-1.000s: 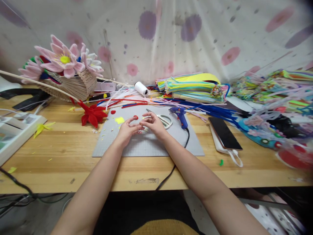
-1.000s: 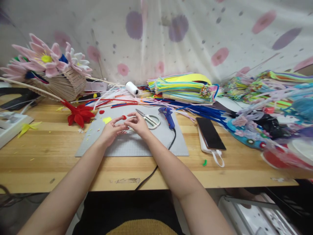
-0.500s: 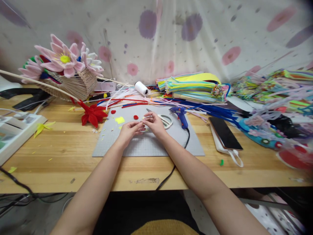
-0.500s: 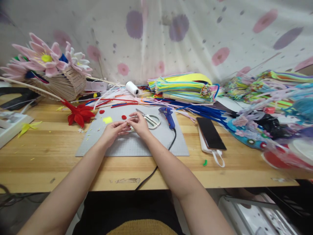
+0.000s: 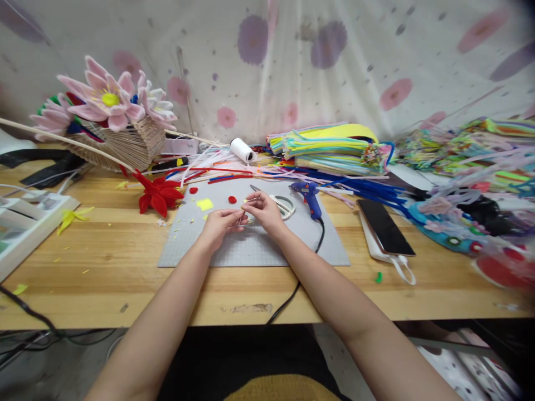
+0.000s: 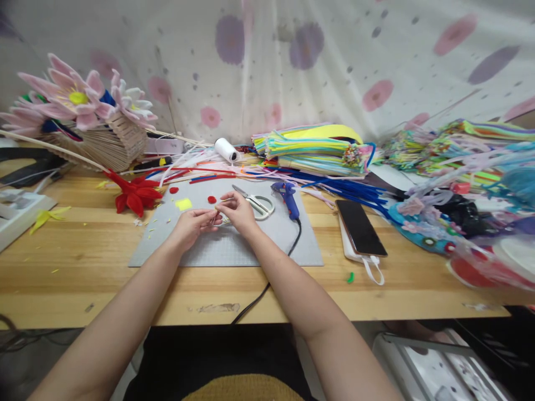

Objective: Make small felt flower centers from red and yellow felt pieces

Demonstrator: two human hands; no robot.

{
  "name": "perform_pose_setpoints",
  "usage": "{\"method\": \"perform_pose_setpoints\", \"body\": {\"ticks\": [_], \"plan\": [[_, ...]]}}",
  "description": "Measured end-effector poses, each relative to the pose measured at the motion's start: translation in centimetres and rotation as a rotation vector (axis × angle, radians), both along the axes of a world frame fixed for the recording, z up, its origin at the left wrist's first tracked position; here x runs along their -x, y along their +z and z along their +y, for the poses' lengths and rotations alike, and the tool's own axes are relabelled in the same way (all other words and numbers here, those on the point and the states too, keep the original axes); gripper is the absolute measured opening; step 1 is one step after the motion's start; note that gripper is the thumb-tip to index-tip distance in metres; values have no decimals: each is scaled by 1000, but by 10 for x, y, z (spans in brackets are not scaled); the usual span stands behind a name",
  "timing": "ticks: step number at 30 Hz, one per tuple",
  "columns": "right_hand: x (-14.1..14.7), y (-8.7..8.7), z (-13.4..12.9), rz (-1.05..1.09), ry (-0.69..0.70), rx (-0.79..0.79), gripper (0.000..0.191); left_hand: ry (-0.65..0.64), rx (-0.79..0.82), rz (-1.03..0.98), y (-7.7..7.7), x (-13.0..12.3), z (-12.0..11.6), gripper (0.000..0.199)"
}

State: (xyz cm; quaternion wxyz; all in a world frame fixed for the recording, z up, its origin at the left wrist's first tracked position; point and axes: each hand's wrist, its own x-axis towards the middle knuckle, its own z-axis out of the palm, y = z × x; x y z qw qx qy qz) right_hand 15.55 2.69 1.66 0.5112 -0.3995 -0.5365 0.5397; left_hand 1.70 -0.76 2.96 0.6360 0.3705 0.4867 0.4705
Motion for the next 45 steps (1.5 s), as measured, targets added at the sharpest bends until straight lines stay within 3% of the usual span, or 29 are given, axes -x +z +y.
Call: {"method": "perform_pose_setpoints", "body": {"ticks": [18,24,27,30,33,37,40,45], "plan": [[4,-2,0,-31,5,1,31,-6,-82,177,-4,1,1,41],[5,2,0,-45,-11,-25,29,56,-128,262,-5,1,3,39],[0,2,1,-169,-53,-134,18,135,-152,256,-4,2,4,37],[-9,2,0,-465,-52,-251,8,231,-172,239,-1,6,5,36],[-15,2,-3,-753,2,-345,14,305,-172,209,2,10,6,35],[-13,4,-7,-906,95,-427,23,368,-150,157,3,12,7,33],[-11,4,-7,-929,110,-445,26,343,-173,129,1,11,7,34],[-17,1,-5,-929,6,-362,27,129,-226,285,-7,8,6,33]]}}
